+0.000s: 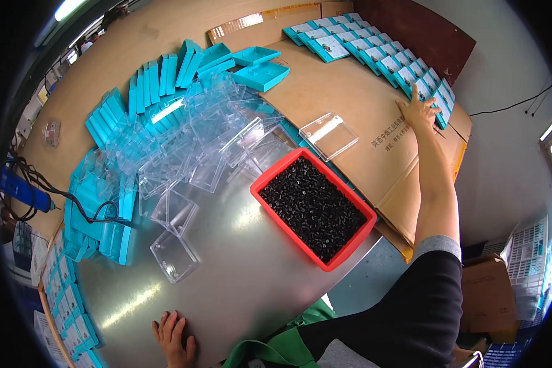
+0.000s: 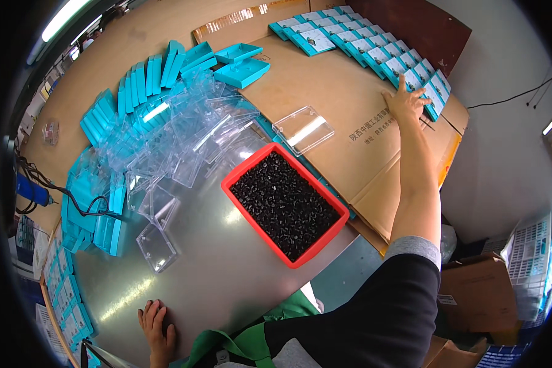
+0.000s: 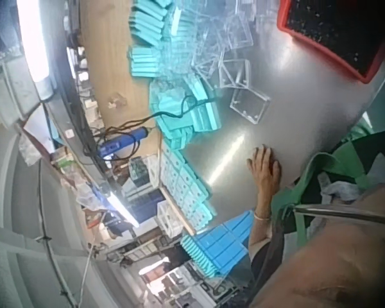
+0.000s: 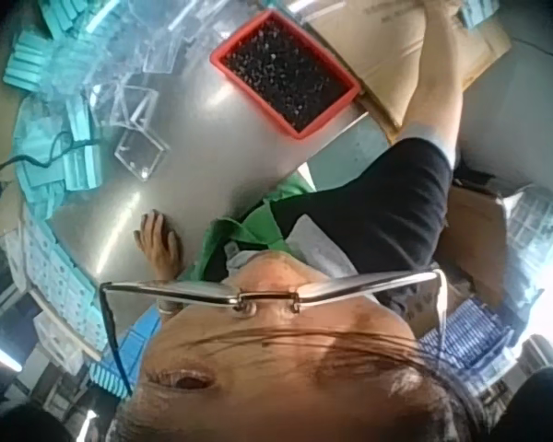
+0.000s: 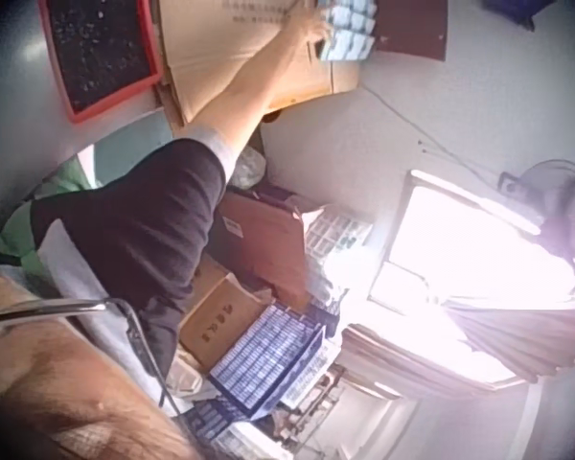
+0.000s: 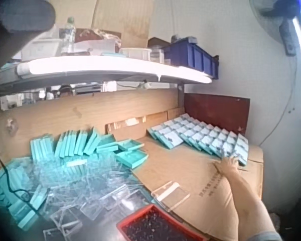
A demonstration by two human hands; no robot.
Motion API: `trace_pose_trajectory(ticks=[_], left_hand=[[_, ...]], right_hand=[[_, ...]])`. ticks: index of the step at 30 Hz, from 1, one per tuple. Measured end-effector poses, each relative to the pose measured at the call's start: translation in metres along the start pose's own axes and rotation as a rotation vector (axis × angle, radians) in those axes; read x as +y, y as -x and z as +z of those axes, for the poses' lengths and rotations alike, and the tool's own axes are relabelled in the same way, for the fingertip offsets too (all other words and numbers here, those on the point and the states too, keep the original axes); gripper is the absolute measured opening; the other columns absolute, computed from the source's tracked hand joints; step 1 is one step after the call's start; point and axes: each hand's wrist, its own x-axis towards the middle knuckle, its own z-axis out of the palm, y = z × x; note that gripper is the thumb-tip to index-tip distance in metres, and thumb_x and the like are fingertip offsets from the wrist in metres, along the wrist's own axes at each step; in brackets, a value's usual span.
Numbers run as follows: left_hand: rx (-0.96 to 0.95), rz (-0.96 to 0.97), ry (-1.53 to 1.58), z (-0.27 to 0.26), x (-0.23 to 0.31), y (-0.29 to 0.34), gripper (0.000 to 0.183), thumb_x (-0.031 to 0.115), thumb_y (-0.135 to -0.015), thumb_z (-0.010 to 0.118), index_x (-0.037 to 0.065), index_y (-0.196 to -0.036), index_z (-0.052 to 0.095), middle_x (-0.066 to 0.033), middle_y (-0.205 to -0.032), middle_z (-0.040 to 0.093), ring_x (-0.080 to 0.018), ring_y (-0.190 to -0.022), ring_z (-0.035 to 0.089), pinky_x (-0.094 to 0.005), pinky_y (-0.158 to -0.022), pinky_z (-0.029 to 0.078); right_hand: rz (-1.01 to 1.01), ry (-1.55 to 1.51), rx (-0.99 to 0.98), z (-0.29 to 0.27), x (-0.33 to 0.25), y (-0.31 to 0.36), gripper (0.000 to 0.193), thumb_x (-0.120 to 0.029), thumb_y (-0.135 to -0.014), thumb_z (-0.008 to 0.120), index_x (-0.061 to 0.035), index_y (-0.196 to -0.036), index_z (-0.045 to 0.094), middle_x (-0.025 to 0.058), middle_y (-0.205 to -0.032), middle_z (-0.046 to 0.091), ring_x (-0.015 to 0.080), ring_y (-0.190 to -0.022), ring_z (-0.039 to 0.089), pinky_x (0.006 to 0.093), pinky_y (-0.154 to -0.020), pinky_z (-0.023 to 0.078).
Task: The person assembles small teal electrical devices by inserting a clear plastic cover over the dial, securing it with screws using a screwdriver, and placing the finished unit into a teal case. The process is repeated for multiple units on a metal workbench.
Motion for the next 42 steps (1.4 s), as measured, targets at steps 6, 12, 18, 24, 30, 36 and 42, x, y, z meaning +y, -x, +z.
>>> trace_pose_trajectory(ticks=[6, 12, 18, 24, 30, 36, 42], left_hand=[[-0.026, -0.019, 0.010, -0.009, 0.011, -0.011, 0.045, 0.019, -0.087, 0.052, 0.004, -0.130, 0.048, -0.0157, -0.139, 0.044, -0.0331, -0.131, 0.037, -0.0532, -0.111, 0.016], [-0.053, -0.085, 0.012, -0.011, 0.020, -0.017, 0.045, 0.016, -0.086, 0.050, 0.003, -0.129, 0.048, -0.0177, -0.137, 0.044, -0.0352, -0.129, 0.037, -0.0533, -0.110, 0.016], [-0.095, -0.096, -0.032, -0.017, 0.029, -0.026, 0.045, 0.018, -0.088, 0.049, 0.004, -0.130, 0.047, -0.0183, -0.139, 0.042, -0.0356, -0.129, 0.037, -0.0533, -0.110, 0.017], [-0.081, -0.089, -0.038, -0.011, 0.022, -0.018, 0.046, 0.022, -0.089, 0.048, 0.006, -0.132, 0.047, -0.0179, -0.139, 0.042, -0.0348, -0.130, 0.037, -0.0541, -0.110, 0.018], [0.009, -0.055, -0.063, 0.007, 0.003, -0.009, 0.047, 0.022, -0.084, 0.052, 0.004, -0.127, 0.050, -0.0180, -0.138, 0.043, -0.0363, -0.129, 0.038, -0.0555, -0.110, 0.015], [0.111, -0.050, 0.095, 0.006, -0.008, 0.004, 0.051, 0.020, -0.080, 0.058, -0.001, -0.125, 0.049, -0.0206, -0.137, 0.041, -0.0403, -0.128, 0.036, -0.0527, -0.108, 0.022], [0.264, 0.023, 0.229, 0.003, -0.005, 0.004, 0.041, 0.013, -0.075, 0.063, 0.000, -0.114, 0.056, -0.0180, -0.131, 0.046, -0.0405, -0.122, 0.041, -0.0511, -0.105, 0.029]], right_hand=[[-0.117, 0.296, -0.011, -0.007, -0.032, -0.035, 0.089, -0.068, -0.084, 0.044, 0.0017, -0.139, 0.033, 0.0188, -0.109, 0.065, 0.0357, -0.108, 0.060, 0.0581, -0.092, 0.045], [-0.068, 0.288, -0.052, -0.012, -0.063, -0.049, 0.086, -0.072, -0.083, 0.040, 0.0013, -0.124, 0.053, 0.0131, -0.121, 0.061, 0.0336, -0.106, 0.062, 0.0689, -0.080, 0.045], [-0.179, 0.274, 0.051, 0.021, -0.038, -0.084, 0.053, -0.042, -0.087, 0.054, 0.0015, -0.118, 0.058, 0.0169, -0.113, 0.064, 0.0336, -0.101, 0.064, 0.0595, -0.078, 0.051], [-0.457, 0.123, 0.121, -0.013, -0.004, 0.011, 0.061, -0.037, -0.083, 0.061, -0.0030, -0.131, 0.044, 0.0173, -0.089, 0.069, 0.0334, -0.084, 0.068, 0.0455, -0.071, 0.055], [-0.689, -0.006, 0.130, -0.054, -0.043, 0.123, 0.057, -0.029, -0.081, 0.059, -0.0038, -0.130, 0.045, 0.0210, -0.080, 0.067, 0.0351, -0.075, 0.068, 0.0465, -0.067, 0.054], [-0.785, -0.279, 0.095, -0.093, -0.033, 0.179, 0.068, -0.032, -0.074, 0.071, -0.0092, -0.132, 0.044, 0.0148, -0.085, 0.067, 0.0360, -0.081, 0.066, 0.0456, -0.070, 0.052], [-0.526, -0.100, 0.288, -0.017, 0.037, 0.131, 0.011, -0.017, -0.080, 0.055, -0.0143, -0.087, 0.064, 0.0139, -0.087, 0.067, 0.0359, -0.084, 0.065, 0.0475, -0.071, 0.050]])
